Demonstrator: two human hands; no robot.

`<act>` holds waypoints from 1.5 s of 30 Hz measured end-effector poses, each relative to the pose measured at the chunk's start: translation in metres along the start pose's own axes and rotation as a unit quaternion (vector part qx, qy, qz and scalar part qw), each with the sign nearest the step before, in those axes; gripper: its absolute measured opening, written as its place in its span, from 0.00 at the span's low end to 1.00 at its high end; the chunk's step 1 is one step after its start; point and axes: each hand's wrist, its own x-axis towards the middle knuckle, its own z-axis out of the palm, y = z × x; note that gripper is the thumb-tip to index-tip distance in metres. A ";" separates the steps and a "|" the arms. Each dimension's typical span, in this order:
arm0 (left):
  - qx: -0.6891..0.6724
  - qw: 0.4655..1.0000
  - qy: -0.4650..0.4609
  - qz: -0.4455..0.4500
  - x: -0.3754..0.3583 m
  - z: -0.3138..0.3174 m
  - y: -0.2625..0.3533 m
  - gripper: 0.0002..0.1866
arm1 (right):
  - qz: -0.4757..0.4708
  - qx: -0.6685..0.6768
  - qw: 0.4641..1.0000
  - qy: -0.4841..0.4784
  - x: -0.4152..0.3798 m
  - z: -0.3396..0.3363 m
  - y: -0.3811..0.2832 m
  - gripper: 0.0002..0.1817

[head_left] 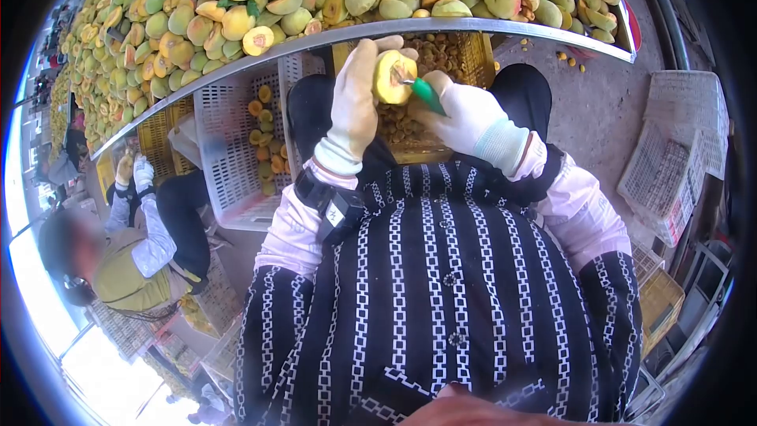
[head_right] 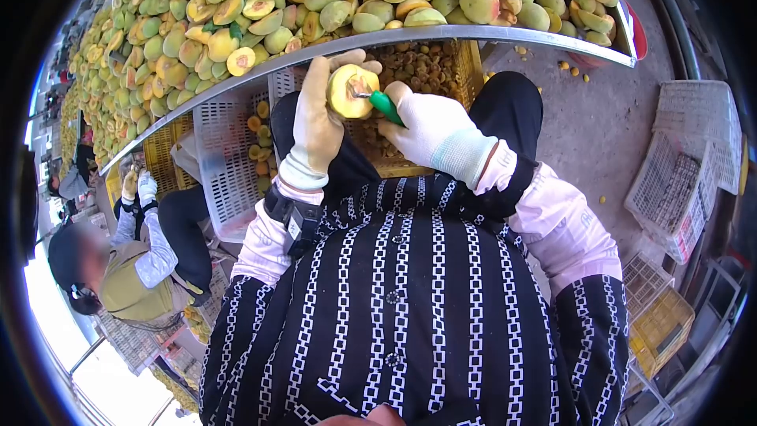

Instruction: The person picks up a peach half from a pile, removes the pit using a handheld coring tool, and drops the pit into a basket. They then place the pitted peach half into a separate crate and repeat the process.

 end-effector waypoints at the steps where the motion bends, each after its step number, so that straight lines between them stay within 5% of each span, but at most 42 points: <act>1: 0.024 0.999 0.015 0.031 -0.002 0.007 -0.001 0.29 | 0.000 0.000 1.000 0.001 -0.001 0.000 -0.001 0.20; 5: 0.045 0.997 0.041 0.044 -0.004 0.014 -0.003 0.28 | -0.034 -0.056 0.997 0.027 -0.001 -0.002 -0.001 0.19; 8: -0.044 0.995 0.034 -0.082 -0.003 0.014 0.002 0.26 | -0.036 -0.078 0.996 0.009 -0.005 -0.004 -0.002 0.18; 17: -0.027 0.990 0.135 -0.009 0.001 0.025 -0.004 0.28 | -0.018 0.050 0.998 -0.036 -0.005 0.000 -0.013 0.17; 19: -0.007 0.992 0.130 -0.001 0.002 0.022 -0.006 0.28 | 0.081 0.272 0.945 -0.161 -0.004 -0.012 -0.023 0.14; 20: -0.022 0.992 0.118 0.026 0.003 0.021 -0.006 0.25 | 0.081 0.274 0.945 -0.161 -0.003 -0.012 -0.020 0.14; 22: -0.035 0.992 0.107 0.051 0.004 0.019 -0.006 0.22 | 0.064 0.472 0.841 -0.258 0.002 -0.016 -0.012 0.18; 28: 0.063 0.994 0.053 0.068 0.011 0.018 0.001 0.27 | 0.062 0.472 0.826 -0.302 0.009 -0.027 -0.004 0.18; 30: 0.027 0.999 0.026 0.019 0.013 0.019 0.007 0.26 | 0.010 0.255 0.952 -0.168 0.010 -0.021 -0.001 0.20; 32: -0.008 0.997 0.063 -0.036 0.014 0.023 0.007 0.25 | 0.017 0.289 0.940 -0.178 0.007 -0.023 -0.006 0.23; 38: -0.095 0.986 0.135 -0.005 0.020 0.034 0.001 0.23 | 0.043 0.476 0.845 -0.241 0.009 -0.013 0.000 0.12; 45: 0.012 0.992 -0.005 -0.127 0.021 0.019 -0.002 0.25 | 0.082 0.438 0.844 -0.299 0.001 -0.029 0.011 0.08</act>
